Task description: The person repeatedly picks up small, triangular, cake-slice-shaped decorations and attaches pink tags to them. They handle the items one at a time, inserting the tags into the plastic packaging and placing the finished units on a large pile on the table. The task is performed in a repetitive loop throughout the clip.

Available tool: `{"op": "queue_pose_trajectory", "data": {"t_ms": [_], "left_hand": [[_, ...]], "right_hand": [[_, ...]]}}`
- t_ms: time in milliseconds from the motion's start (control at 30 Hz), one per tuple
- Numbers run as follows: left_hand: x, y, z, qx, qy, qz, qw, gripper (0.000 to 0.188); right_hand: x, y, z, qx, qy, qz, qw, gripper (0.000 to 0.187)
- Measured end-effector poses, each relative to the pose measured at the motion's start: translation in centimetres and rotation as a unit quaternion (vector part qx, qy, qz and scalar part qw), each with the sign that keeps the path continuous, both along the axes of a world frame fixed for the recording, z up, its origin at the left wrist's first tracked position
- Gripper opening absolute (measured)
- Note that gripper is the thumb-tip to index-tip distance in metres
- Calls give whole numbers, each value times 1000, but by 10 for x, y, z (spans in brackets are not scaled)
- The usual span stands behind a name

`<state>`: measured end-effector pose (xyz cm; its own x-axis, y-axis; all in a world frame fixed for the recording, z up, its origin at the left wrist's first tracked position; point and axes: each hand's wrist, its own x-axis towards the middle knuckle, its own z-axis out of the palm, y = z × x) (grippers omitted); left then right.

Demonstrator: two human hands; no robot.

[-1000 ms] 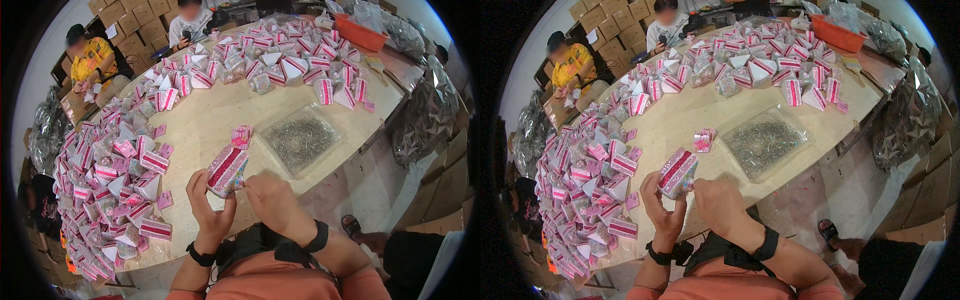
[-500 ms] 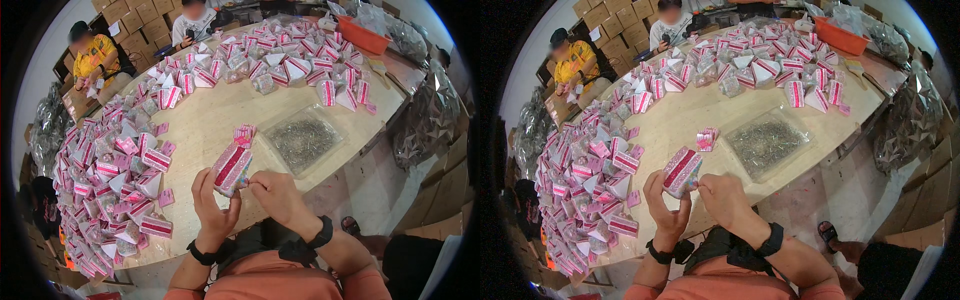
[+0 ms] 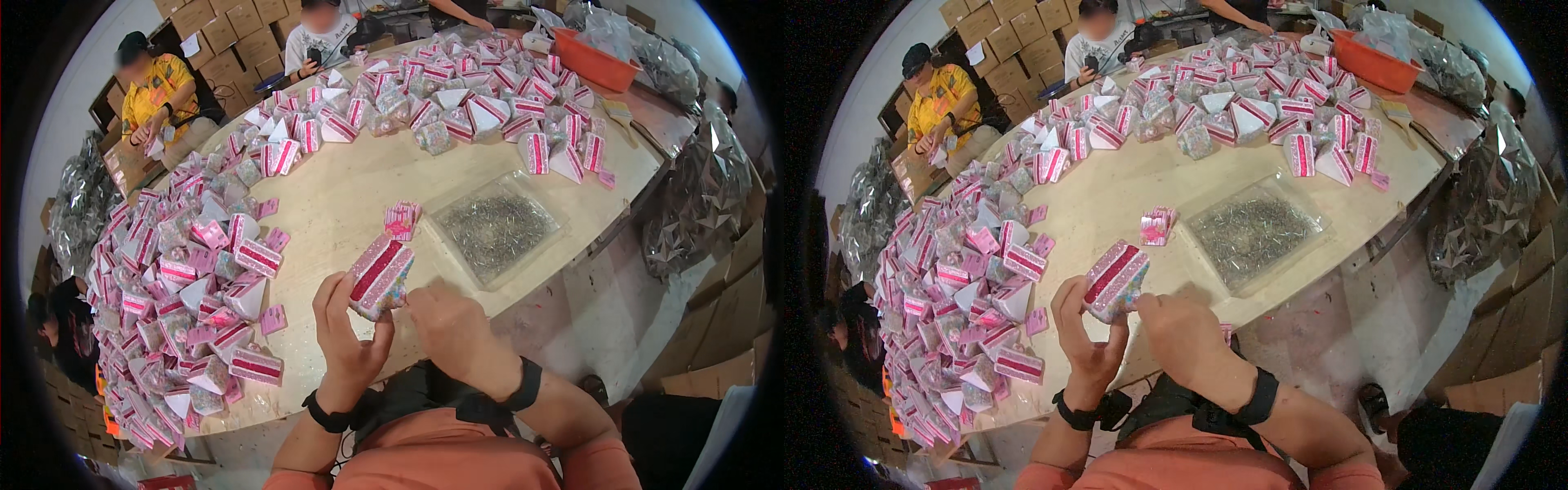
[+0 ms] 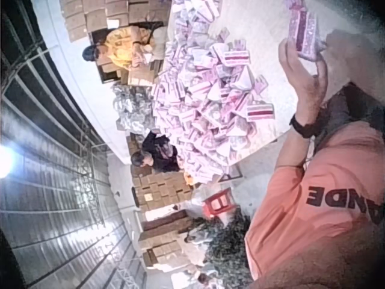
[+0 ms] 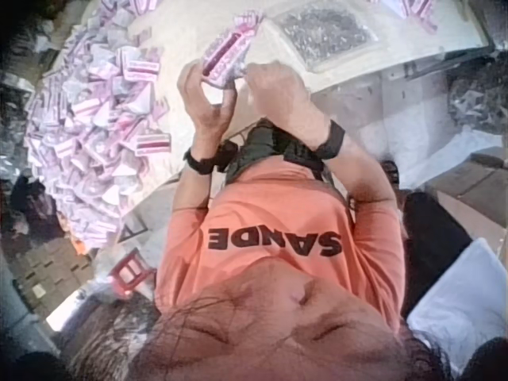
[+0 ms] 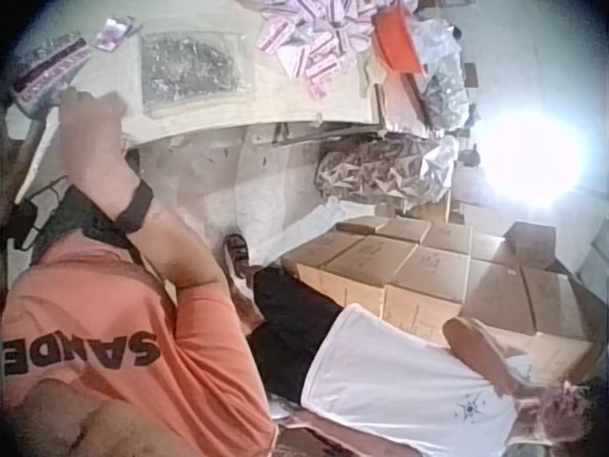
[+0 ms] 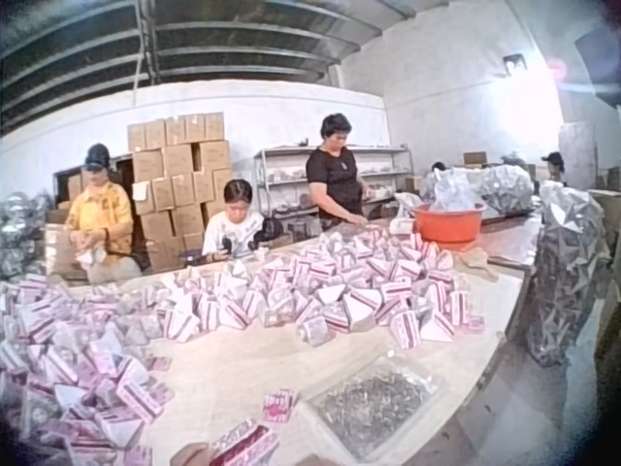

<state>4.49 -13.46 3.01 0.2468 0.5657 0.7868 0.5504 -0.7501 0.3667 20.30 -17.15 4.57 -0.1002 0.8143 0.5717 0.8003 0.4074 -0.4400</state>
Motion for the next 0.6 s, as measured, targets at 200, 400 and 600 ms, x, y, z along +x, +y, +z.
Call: {"op": "queue_pose_trajectory", "data": {"t_ms": [200,400,600], "left_hand": [[-3,-6,-1,-50,-21,-3,999,66],[0,-11,-7,-200,-172,-64,962,64],[-2,-18,-7,-127,-132,-29,983,64]], "right_hand": [[9,3,0,-101,102,36,989,9],[5,-6,19,-185,250,45,949,11],[-1,-12,21,-156,224,36,961,11]]}}
